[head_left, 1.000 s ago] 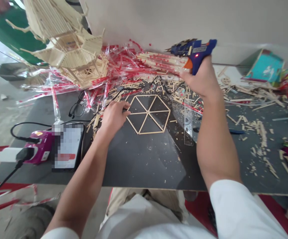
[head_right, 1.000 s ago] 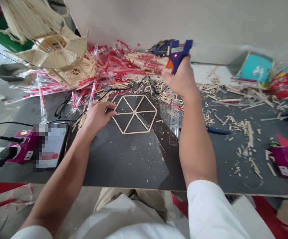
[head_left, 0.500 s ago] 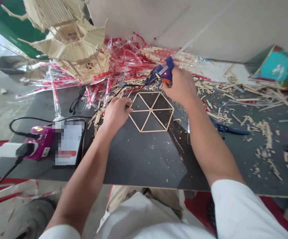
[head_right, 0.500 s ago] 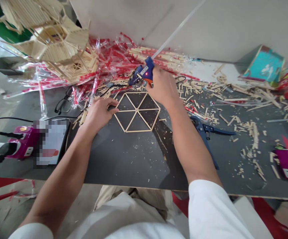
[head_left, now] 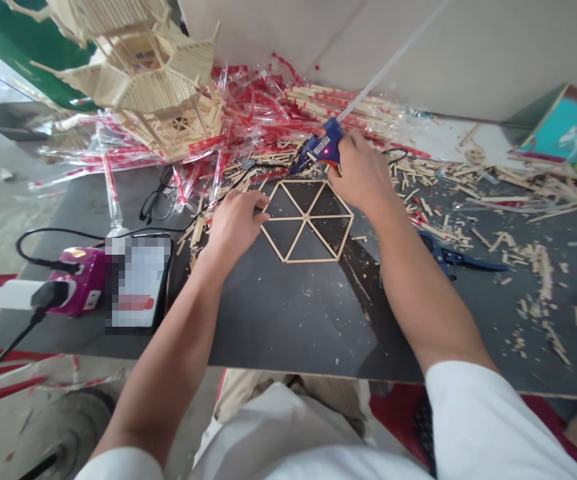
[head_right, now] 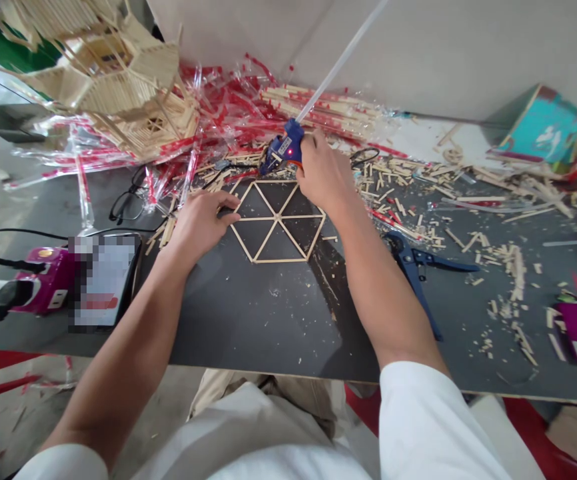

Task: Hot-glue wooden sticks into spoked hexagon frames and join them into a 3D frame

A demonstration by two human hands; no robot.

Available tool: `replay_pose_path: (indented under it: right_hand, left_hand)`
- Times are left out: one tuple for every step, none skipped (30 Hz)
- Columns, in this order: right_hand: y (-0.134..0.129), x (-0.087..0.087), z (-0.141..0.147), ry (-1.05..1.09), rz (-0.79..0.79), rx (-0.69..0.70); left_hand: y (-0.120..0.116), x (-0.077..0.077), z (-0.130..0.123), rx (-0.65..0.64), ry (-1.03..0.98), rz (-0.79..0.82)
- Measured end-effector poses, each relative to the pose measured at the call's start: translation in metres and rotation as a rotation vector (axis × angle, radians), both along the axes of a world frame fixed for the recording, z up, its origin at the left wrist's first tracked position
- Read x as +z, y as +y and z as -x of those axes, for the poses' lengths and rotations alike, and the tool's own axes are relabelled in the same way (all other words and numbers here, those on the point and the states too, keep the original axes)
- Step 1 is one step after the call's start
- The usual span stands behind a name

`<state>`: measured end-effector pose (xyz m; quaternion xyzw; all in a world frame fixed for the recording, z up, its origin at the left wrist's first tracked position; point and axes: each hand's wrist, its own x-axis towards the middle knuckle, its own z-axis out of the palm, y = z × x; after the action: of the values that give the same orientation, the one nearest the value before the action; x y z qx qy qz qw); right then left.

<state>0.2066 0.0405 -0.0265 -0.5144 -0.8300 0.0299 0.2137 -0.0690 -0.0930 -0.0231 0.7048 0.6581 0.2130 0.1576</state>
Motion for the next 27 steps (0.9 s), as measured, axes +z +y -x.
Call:
replay_pose_path:
  right_hand:
    - [0.001,-0.001,0.0,-0.011,0.003,-0.001]
    - [0.001,-0.001,0.0,-0.023,0.008,-0.002]
    - [0.001,-0.001,0.0,-0.034,0.013,-0.002]
    - [0.0,-0.001,0.001,-0.042,0.017,-0.001]
    - [0.0,0.0,0.001,-0.05,0.02,0.001]
    - [-0.002,0.002,0.002,-0.059,0.022,0.0]
    - [-0.003,0.003,0.003,-0.073,0.026,-0.002]
    - [-0.005,0.005,0.004,-0.091,0.032,-0.005]
    - [-0.007,0.007,0.005,-0.109,0.039,-0.011]
    - [-0.008,0.009,0.006,-0.125,0.048,-0.017]
    - [-0.01,0.012,0.007,-0.139,0.058,-0.023]
    - [-0.012,0.014,0.008,-0.15,0.067,-0.028]
    - [-0.014,0.016,0.009,-0.158,0.075,-0.033]
    - [-0.015,0.018,0.01,-0.163,0.084,-0.038]
    - [-0.016,0.019,0.011,-0.165,0.093,-0.042]
    - [-0.016,0.019,0.011,-0.161,0.102,-0.046]
    - [-0.016,0.019,0.012,-0.15,0.109,-0.05]
    - [-0.015,0.017,0.012,-0.132,0.113,-0.052]
    - [-0.014,0.016,0.011,-0.108,0.113,-0.051]
    - [-0.013,0.014,0.011,-0.079,0.109,-0.044]
    - [-0.011,0.012,0.011,-0.049,0.104,-0.033]
    - [-0.009,0.01,0.01,-0.023,0.097,-0.021]
    - [-0.008,0.008,0.01,-0.004,0.091,-0.008]
    - [-0.007,0.007,0.009,0.008,0.087,0.002]
    - [-0.006,0.006,0.009,0.015,0.082,0.006]
    - [-0.005,0.005,0.008,0.019,0.077,0.007]
    - [-0.005,0.005,0.008,0.022,0.072,0.007]
  left_hand:
    - [0.0,0.0,0.0,0.0,-0.001,0.001]
    - [0.0,0.0,0.0,-0.001,-0.002,0.001]
    - [0.0,-0.001,0.001,-0.003,-0.005,0.0]
    - [0.0,-0.001,0.001,-0.007,-0.008,-0.002]
    - [0.001,-0.001,0.001,-0.009,-0.011,-0.003]
    - [0.001,-0.001,0.001,-0.01,-0.014,-0.001]
    - [0.001,-0.001,0.001,-0.009,-0.015,0.002]
    - [0.001,-0.001,0.001,-0.006,-0.015,0.007]
    - [0.001,-0.001,0.001,-0.003,-0.015,0.012]
    - [0.001,-0.001,0.001,-0.001,-0.017,0.015]
    - [0.001,-0.001,0.001,-0.002,-0.02,0.016]
    - [0.001,-0.001,0.001,-0.005,-0.022,0.016]
    - [0.001,-0.001,0.001,-0.008,-0.024,0.015]
    - [0.001,0.0,0.001,-0.012,-0.025,0.015]
    - [0.001,0.0,0.001,-0.013,-0.025,0.017]
    - [0.001,0.0,0.001,-0.012,-0.023,0.021]
    - [0.001,0.0,0.001,-0.009,-0.02,0.026]
    - [0.001,0.001,0.001,-0.006,-0.019,0.031]
    - [0.001,0.001,0.001,-0.004,-0.019,0.035]
    - [0.001,0.001,0.001,-0.003,-0.021,0.037]
    - [0.001,0.001,0.001,-0.003,-0.024,0.038]
    - [0.001,0.001,0.0,-0.003,-0.026,0.038]
    - [0.001,0.002,0.0,0.0,-0.026,0.038]
    - [0.001,0.002,0.0,0.003,-0.024,0.038]
    - [0.001,0.002,0.0,0.007,-0.02,0.039]
    - [0.001,0.002,0.0,0.011,-0.016,0.041]
    - [0.001,0.002,0.0,0.013,-0.014,0.041]
